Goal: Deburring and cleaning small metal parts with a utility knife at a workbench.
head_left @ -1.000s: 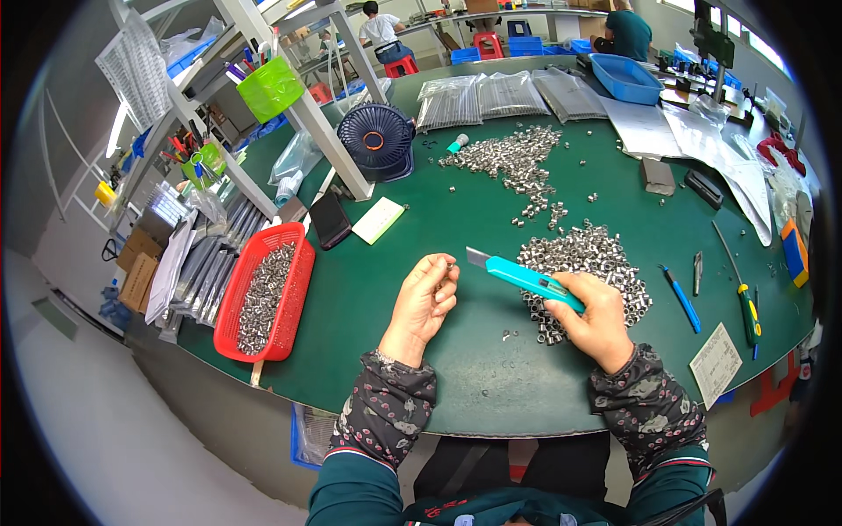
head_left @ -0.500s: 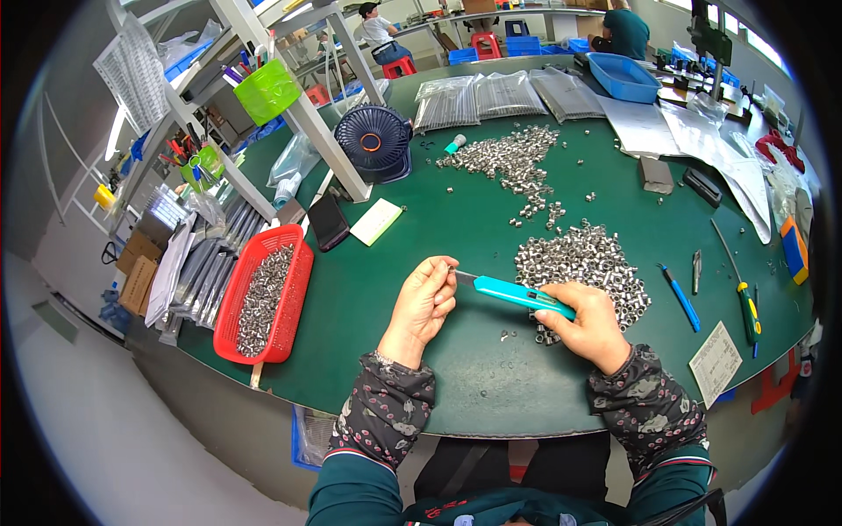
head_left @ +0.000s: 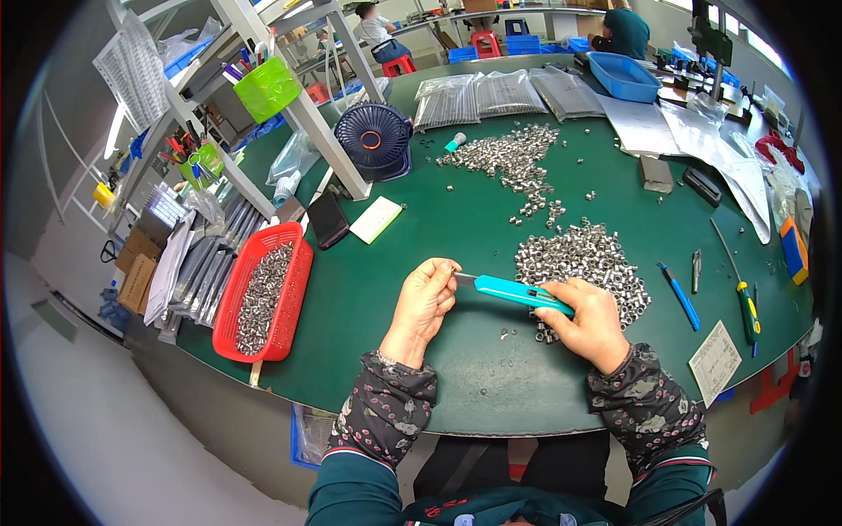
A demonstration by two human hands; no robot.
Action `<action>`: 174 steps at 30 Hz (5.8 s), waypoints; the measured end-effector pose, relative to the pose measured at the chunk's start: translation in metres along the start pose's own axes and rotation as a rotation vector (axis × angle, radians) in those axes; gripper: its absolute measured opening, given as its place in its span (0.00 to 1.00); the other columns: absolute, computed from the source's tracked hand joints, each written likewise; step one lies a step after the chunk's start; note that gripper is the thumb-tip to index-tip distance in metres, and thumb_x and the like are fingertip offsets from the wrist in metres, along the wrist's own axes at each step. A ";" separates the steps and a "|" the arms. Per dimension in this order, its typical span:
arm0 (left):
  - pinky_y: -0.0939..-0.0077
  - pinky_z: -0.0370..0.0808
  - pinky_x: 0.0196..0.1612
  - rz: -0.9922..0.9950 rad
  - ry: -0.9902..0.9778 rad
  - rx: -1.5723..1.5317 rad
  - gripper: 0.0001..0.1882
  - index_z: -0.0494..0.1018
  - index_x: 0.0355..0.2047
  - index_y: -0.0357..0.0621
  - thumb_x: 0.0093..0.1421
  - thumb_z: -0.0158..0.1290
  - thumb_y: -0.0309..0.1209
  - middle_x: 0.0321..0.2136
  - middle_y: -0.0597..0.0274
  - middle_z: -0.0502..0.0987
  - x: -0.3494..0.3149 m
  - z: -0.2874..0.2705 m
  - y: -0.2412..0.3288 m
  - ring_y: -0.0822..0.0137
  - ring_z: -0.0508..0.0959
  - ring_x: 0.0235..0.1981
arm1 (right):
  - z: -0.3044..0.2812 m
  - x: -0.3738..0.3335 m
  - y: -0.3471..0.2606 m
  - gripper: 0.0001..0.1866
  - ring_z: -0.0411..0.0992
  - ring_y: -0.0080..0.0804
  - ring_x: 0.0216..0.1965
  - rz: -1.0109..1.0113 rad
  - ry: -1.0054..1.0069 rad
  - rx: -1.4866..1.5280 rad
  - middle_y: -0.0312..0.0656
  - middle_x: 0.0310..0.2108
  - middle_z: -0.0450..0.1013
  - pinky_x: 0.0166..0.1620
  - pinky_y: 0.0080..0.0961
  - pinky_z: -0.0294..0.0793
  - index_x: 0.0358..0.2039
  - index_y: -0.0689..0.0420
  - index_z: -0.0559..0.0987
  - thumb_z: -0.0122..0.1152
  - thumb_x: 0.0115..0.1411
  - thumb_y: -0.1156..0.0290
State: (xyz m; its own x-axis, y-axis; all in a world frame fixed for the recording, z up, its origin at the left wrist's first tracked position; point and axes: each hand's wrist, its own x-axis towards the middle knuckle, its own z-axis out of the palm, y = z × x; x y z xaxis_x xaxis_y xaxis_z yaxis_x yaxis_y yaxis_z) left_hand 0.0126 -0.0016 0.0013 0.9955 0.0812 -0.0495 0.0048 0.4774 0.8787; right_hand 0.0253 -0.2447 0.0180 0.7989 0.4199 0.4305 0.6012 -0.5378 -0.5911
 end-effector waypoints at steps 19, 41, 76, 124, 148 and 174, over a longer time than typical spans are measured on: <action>0.92 0.50 0.11 -0.011 0.055 0.117 0.11 0.68 0.25 0.42 0.61 0.46 0.36 0.14 0.71 0.64 -0.001 0.004 0.003 0.85 0.54 0.10 | 0.000 -0.001 -0.002 0.14 0.68 0.38 0.20 -0.110 0.101 -0.089 0.39 0.20 0.65 0.21 0.33 0.65 0.34 0.52 0.76 0.61 0.46 0.63; 0.90 0.48 0.10 -0.228 -0.002 0.161 0.12 0.66 0.21 0.43 0.59 0.48 0.35 0.12 0.73 0.61 -0.001 -0.002 0.014 0.83 0.53 0.10 | -0.011 0.004 -0.002 0.16 0.66 0.35 0.23 -0.212 0.090 -0.179 0.38 0.20 0.62 0.23 0.31 0.65 0.35 0.51 0.75 0.63 0.42 0.66; 0.92 0.51 0.13 0.036 -0.186 -0.106 0.05 0.67 0.36 0.42 0.60 0.46 0.28 0.29 0.67 0.68 0.002 -0.004 0.006 0.82 0.57 0.16 | -0.008 0.006 0.008 0.17 0.69 0.37 0.24 -0.009 0.028 0.075 0.41 0.22 0.68 0.27 0.30 0.67 0.36 0.54 0.77 0.63 0.45 0.63; 0.92 0.52 0.11 0.198 0.074 -0.063 0.03 0.66 0.32 0.45 0.58 0.49 0.26 0.21 0.68 0.68 -0.031 0.003 0.025 0.84 0.56 0.12 | -0.008 -0.004 -0.017 0.20 0.67 0.35 0.25 -0.336 0.157 -0.539 0.39 0.24 0.63 0.25 0.29 0.66 0.40 0.52 0.73 0.62 0.42 0.73; 0.66 0.69 0.32 0.290 -0.011 1.509 0.10 0.72 0.28 0.44 0.46 0.58 0.33 0.26 0.61 0.72 -0.046 0.086 -0.048 0.60 0.73 0.29 | -0.073 -0.096 0.001 0.18 0.68 0.27 0.29 0.130 0.290 0.306 0.40 0.27 0.70 0.35 0.21 0.67 0.39 0.63 0.75 0.63 0.46 0.75; 0.92 0.52 0.12 -0.075 -0.119 -0.315 0.06 0.69 0.35 0.41 0.61 0.45 0.29 0.27 0.65 0.68 -0.005 -0.003 -0.005 0.82 0.57 0.15 | -0.008 0.004 -0.001 0.14 0.73 0.27 0.23 0.119 -0.089 0.300 0.40 0.22 0.74 0.28 0.23 0.69 0.34 0.58 0.76 0.58 0.53 0.61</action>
State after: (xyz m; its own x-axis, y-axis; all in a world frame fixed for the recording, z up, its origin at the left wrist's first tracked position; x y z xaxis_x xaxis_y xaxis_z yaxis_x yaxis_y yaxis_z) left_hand 0.0077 -0.0015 -0.0044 0.9976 -0.0583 -0.0365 0.0674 0.7267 0.6837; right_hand 0.0286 -0.2485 0.0256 0.8508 0.4366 0.2924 0.4610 -0.3533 -0.8140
